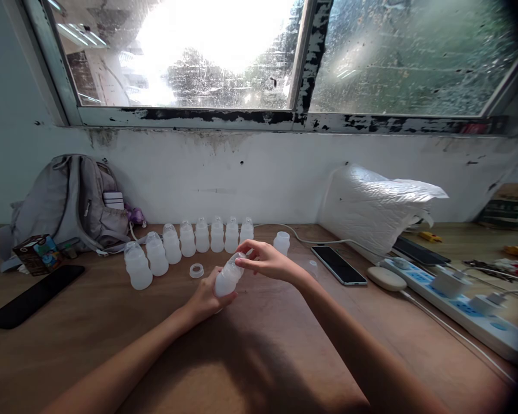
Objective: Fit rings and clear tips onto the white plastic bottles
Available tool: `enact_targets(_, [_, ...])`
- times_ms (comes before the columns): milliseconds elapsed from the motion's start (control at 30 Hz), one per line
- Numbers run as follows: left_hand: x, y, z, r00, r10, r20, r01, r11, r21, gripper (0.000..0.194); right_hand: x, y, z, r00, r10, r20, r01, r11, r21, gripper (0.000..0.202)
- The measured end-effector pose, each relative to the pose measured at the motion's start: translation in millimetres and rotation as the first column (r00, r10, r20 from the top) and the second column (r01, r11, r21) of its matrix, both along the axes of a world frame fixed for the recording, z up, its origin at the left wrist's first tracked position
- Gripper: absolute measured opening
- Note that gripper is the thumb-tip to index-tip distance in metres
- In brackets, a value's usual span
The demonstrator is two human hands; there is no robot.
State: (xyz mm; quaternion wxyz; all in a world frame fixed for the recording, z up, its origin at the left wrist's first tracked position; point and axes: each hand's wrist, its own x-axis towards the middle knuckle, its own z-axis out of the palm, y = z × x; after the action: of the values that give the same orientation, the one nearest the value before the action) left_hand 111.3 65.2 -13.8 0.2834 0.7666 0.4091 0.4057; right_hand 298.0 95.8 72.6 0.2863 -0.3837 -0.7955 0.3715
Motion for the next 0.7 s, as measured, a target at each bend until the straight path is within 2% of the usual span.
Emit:
enact_targets(67, [0.1, 0.2, 0.0, 1.0, 0.004, -0.001, -0.004, 1.0, -0.007, 0.033, -0.2, 1.4, -2.7, 1.0, 0.0, 0.013, 0.0, 1.0, -0.02, 0.04])
enact_targets(333, [-1.0, 0.5, 0.3, 1.0, -0.004, 0.006, 0.004, 1.0, -0.02, 0.034, 5.2, 1.7, 5.3, 0.982, 0.183, -0.055, -0.186, 0.982, -0.043, 0.034])
enact_targets(700, [0.2, -0.6, -1.1, 0.999, 0.001, 0.04, -0.001, 1.0, -0.014, 0.033, 0.7, -1.0, -0.6, 0.981, 0.18, -0.075, -0.183, 0.983, -0.031, 0.033])
